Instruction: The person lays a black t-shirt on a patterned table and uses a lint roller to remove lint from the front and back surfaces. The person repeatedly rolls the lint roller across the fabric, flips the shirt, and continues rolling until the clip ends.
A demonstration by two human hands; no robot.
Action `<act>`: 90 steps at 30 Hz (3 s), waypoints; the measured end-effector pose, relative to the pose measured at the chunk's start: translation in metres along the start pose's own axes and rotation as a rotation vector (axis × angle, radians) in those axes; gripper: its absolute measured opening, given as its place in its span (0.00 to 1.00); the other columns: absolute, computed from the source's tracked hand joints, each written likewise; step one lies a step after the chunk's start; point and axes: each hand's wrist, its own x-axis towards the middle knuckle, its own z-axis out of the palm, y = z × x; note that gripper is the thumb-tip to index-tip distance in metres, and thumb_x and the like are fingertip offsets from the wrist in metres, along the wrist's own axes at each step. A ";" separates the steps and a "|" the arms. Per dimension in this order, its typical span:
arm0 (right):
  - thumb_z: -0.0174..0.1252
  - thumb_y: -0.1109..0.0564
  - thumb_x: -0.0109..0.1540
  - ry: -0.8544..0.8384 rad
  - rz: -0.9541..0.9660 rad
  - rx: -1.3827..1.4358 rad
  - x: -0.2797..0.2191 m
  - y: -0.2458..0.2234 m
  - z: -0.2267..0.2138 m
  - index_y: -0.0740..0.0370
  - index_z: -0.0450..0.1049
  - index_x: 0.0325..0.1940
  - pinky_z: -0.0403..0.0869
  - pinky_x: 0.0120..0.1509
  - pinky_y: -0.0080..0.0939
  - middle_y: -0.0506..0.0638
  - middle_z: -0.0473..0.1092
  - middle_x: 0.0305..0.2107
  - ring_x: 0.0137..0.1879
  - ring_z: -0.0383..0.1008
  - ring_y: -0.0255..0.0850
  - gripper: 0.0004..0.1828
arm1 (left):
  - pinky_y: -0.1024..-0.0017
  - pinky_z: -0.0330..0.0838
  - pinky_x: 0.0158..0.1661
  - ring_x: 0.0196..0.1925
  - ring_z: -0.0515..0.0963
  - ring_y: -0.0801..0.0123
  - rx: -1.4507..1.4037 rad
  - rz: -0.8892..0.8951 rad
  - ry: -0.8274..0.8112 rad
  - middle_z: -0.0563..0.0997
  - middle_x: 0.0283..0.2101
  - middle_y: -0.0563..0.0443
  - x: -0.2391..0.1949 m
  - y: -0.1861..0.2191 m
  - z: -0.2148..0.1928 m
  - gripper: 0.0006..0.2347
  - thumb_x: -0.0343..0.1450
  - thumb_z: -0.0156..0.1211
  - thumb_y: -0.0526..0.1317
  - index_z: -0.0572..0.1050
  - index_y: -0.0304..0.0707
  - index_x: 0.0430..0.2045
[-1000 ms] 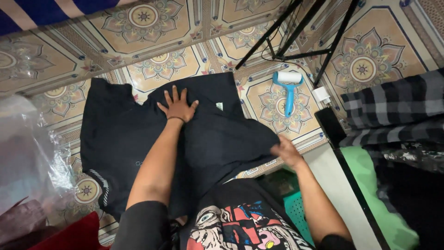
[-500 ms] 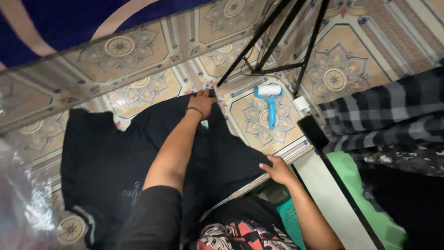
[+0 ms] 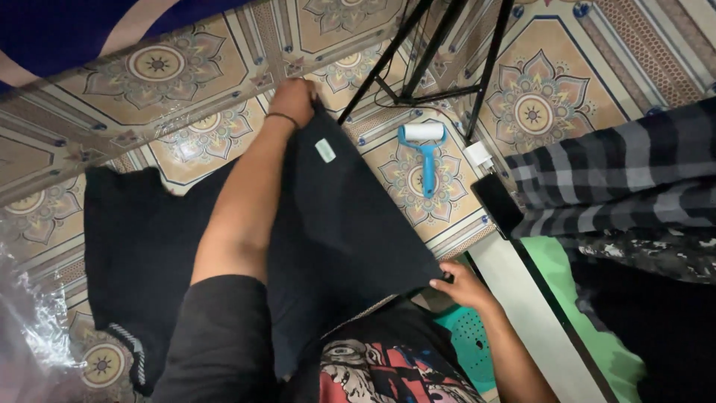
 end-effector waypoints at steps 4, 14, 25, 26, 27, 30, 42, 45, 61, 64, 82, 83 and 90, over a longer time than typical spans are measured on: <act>0.72 0.44 0.57 0.066 0.194 0.180 -0.001 0.024 0.002 0.61 0.79 0.44 0.71 0.32 0.43 0.59 0.77 0.29 0.31 0.77 0.46 0.21 | 0.50 0.68 0.65 0.65 0.72 0.39 -0.461 0.057 0.087 0.74 0.60 0.28 -0.028 0.029 0.015 0.29 0.67 0.61 0.29 0.64 0.41 0.66; 0.68 0.60 0.61 0.002 0.138 0.410 0.013 0.060 0.002 0.70 0.72 0.51 0.77 0.33 0.41 0.60 0.77 0.30 0.26 0.79 0.44 0.18 | 0.52 0.75 0.50 0.51 0.80 0.44 -0.228 -0.252 0.424 0.80 0.42 0.36 -0.220 -0.041 -0.006 0.13 0.73 0.64 0.44 0.80 0.35 0.45; 0.64 0.45 0.63 0.274 -0.658 -0.471 0.124 -0.189 0.046 0.57 0.64 0.73 0.65 0.70 0.65 0.65 0.63 0.65 0.70 0.64 0.64 0.36 | 0.17 0.44 0.60 0.76 0.48 0.31 0.000 -0.855 0.401 0.56 0.75 0.30 -0.460 -0.054 -0.002 0.29 0.74 0.57 0.52 0.62 0.43 0.70; 0.64 0.45 0.63 0.254 -0.683 -0.475 0.139 -0.196 0.054 0.57 0.64 0.73 0.65 0.70 0.65 0.65 0.63 0.65 0.70 0.64 0.64 0.36 | 0.17 0.44 0.60 0.76 0.48 0.31 0.001 -0.885 0.411 0.56 0.75 0.30 -0.473 -0.058 0.003 0.29 0.74 0.57 0.52 0.62 0.43 0.70; 0.62 0.43 0.64 0.302 -0.727 -0.539 0.153 -0.202 0.063 0.59 0.62 0.75 0.63 0.70 0.68 0.68 0.60 0.67 0.71 0.61 0.67 0.39 | 0.21 0.42 0.63 0.78 0.46 0.34 0.085 -0.910 0.318 0.54 0.77 0.33 -0.485 -0.063 0.009 0.31 0.74 0.48 0.59 0.60 0.49 0.72; 0.51 0.34 0.67 0.264 -0.639 -0.653 0.164 -0.201 0.080 0.55 0.55 0.79 0.52 0.75 0.72 0.68 0.51 0.73 0.77 0.49 0.70 0.42 | 0.26 0.38 0.67 0.80 0.45 0.40 0.188 -0.974 0.205 0.53 0.79 0.40 -0.511 -0.067 0.017 0.32 0.73 0.40 0.67 0.58 0.59 0.74; 0.48 0.35 0.68 0.390 -0.337 -0.561 0.132 -0.161 0.080 0.49 0.52 0.80 0.45 0.75 0.76 0.66 0.49 0.74 0.78 0.46 0.69 0.39 | 0.21 0.43 0.60 0.76 0.57 0.41 0.177 -1.002 0.335 0.66 0.70 0.41 -0.522 -0.054 0.032 0.27 0.72 0.49 0.64 0.70 0.55 0.62; 0.53 0.47 0.69 0.525 -0.572 -0.489 0.196 -0.170 0.061 0.58 0.66 0.71 0.58 0.71 0.68 0.65 0.62 0.65 0.71 0.59 0.67 0.27 | 0.39 0.58 0.59 0.66 0.70 0.49 0.242 -0.780 0.504 0.75 0.59 0.43 -0.478 -0.099 0.025 0.19 0.72 0.58 0.55 0.77 0.48 0.52; 0.69 0.49 0.57 0.959 -0.631 -0.690 0.293 -0.184 0.040 0.50 0.78 0.39 0.69 0.51 0.56 0.50 0.71 0.44 0.52 0.71 0.54 0.10 | 0.63 0.78 0.40 0.42 0.83 0.51 0.027 -0.803 0.695 0.73 0.39 0.51 -0.361 -0.239 0.017 0.06 0.75 0.57 0.44 0.77 0.46 0.39; 0.68 0.49 0.55 0.644 -0.842 -0.572 0.190 -0.259 0.069 0.57 0.78 0.52 0.69 0.51 0.62 0.61 0.70 0.48 0.53 0.72 0.62 0.23 | 0.43 0.61 0.59 0.65 0.68 0.48 0.147 -0.732 0.602 0.69 0.60 0.46 -0.365 -0.178 -0.006 0.13 0.74 0.59 0.47 0.75 0.48 0.52; 0.35 0.29 0.71 0.170 -0.259 -0.668 0.216 -0.205 0.074 0.40 0.47 0.83 0.32 0.80 0.73 0.60 0.37 0.80 0.83 0.32 0.66 0.37 | 0.23 0.35 0.67 0.78 0.57 0.56 -0.036 -0.653 0.353 0.56 0.77 0.46 -0.339 -0.196 -0.005 0.28 0.76 0.49 0.51 0.53 0.53 0.74; 0.35 0.29 0.71 0.173 -0.260 -0.664 0.218 -0.210 0.072 0.40 0.47 0.83 0.32 0.80 0.73 0.60 0.37 0.80 0.83 0.32 0.66 0.37 | 0.23 0.35 0.67 0.78 0.57 0.56 -0.032 -0.650 0.354 0.56 0.77 0.46 -0.342 -0.196 -0.009 0.28 0.76 0.49 0.51 0.53 0.53 0.74; 0.34 0.26 0.70 0.101 -0.271 -0.656 0.229 -0.213 0.058 0.36 0.45 0.83 0.32 0.78 0.76 0.62 0.36 0.79 0.82 0.28 0.67 0.39 | 0.18 0.27 0.62 0.79 0.30 0.38 0.107 -0.881 -0.037 0.36 0.81 0.59 -0.344 -0.179 -0.045 0.30 0.71 0.34 0.71 0.48 0.84 0.72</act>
